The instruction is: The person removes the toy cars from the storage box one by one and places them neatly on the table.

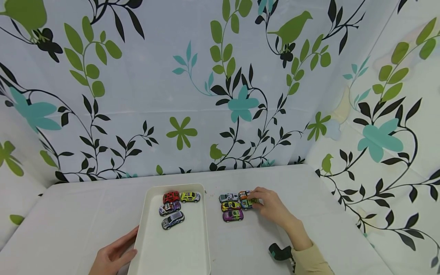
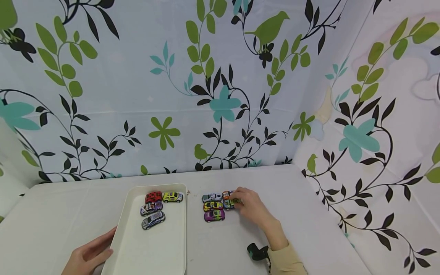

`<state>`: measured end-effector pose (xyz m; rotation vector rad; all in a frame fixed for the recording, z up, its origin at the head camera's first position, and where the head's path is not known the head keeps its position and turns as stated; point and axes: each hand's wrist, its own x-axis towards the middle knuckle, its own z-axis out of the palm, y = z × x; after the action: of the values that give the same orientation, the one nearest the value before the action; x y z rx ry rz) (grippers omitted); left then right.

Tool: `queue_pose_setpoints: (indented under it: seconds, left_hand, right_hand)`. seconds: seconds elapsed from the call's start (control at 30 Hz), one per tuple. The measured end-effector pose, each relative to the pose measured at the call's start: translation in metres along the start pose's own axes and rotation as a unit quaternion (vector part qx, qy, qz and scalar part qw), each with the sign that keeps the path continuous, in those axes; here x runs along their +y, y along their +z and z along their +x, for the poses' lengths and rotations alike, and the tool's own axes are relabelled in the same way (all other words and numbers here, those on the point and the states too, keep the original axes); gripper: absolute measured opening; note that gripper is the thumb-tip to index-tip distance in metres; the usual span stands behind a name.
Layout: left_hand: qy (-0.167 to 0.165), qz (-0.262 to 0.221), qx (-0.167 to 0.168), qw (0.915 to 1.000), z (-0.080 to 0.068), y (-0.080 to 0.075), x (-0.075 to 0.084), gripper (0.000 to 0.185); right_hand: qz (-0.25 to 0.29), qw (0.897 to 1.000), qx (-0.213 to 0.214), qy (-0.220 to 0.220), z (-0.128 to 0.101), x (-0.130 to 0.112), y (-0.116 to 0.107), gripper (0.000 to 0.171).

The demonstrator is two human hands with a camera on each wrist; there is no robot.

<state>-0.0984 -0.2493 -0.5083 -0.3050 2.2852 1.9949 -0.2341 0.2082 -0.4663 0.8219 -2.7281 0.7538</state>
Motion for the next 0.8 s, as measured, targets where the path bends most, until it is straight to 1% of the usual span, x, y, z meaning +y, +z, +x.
queue_pose_setpoints:
  seconds: [0.27,0.5,0.7,0.8]
  left_hand:
    - [-0.004,-0.008,-0.004,0.9999,0.0005,-0.0007,0.0000,0.068]
    - [-0.020,-0.005,-0.008,0.9998,0.0003,-0.0012,0.0011,0.069]
    - [-0.003,-0.011,-0.005,0.9999,0.0003,-0.0012,0.0001,0.068]
    - [-0.002,-0.013,-0.005,0.9999,0.0003,-0.0011,-0.0001,0.068]
  right_hand:
    - [-0.010,1.000,-0.005,0.006,-0.0003,-0.0006,0.0016,0.030]
    - [-0.006,1.000,-0.010,0.012,-0.0006,0.0005,0.0025,0.030]
    - [-0.005,1.000,-0.014,0.017,-0.0007,0.0011,0.0034,0.030]
    - [-0.007,1.000,-0.017,0.019,-0.0009,0.0009,0.0036,0.030]
